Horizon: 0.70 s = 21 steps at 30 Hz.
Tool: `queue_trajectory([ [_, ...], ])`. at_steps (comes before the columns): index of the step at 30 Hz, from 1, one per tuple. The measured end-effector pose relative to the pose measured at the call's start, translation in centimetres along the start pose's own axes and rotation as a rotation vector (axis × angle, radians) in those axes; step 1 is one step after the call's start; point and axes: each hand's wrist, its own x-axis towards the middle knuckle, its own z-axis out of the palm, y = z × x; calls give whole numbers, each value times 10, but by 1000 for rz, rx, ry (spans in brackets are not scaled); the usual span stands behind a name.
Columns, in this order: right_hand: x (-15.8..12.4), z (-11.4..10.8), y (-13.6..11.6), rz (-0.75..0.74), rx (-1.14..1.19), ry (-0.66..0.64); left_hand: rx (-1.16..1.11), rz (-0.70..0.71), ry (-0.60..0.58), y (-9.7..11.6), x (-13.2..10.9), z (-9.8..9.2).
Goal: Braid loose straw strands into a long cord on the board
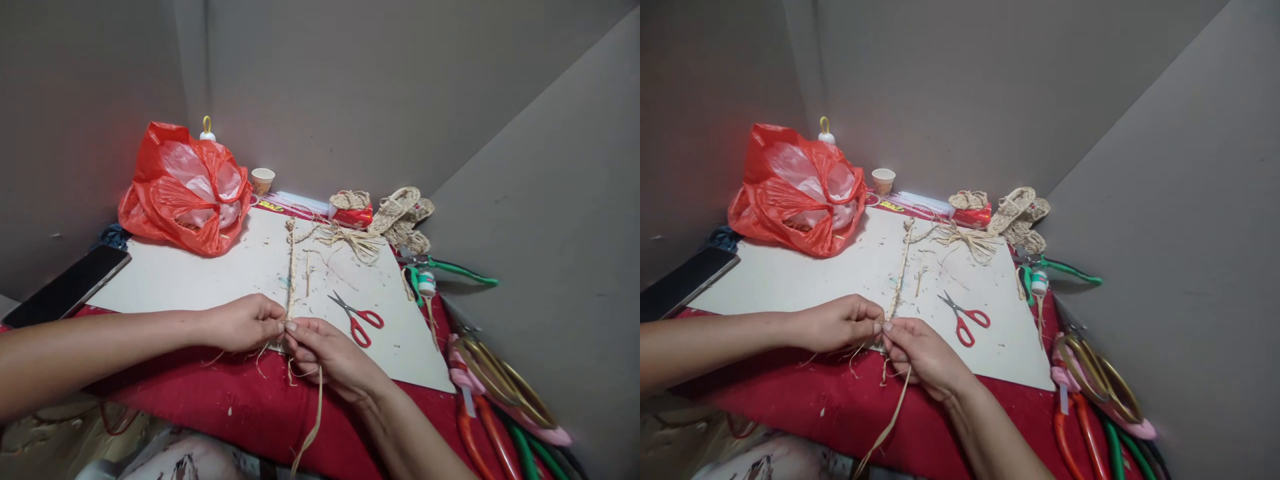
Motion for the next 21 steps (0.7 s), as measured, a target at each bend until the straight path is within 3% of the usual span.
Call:
queue_trajectory([
  [3, 1, 5, 4, -60, 26, 36, 208, -2, 25, 8, -2, -2],
  [6, 3, 10, 10, -134, -28, 151, 358, -41, 41, 17, -3, -1],
  [12, 8, 18, 24, -233, -89, 312, 393, -282, 34, 26, -2, 9],
  [17, 5, 23, 26, -210, 135, 285, 579, -149, 241, 22, -5, 26],
  [21, 2, 24, 25, -218, 184, 303, 605, -108, 345, 14, -6, 39],
])
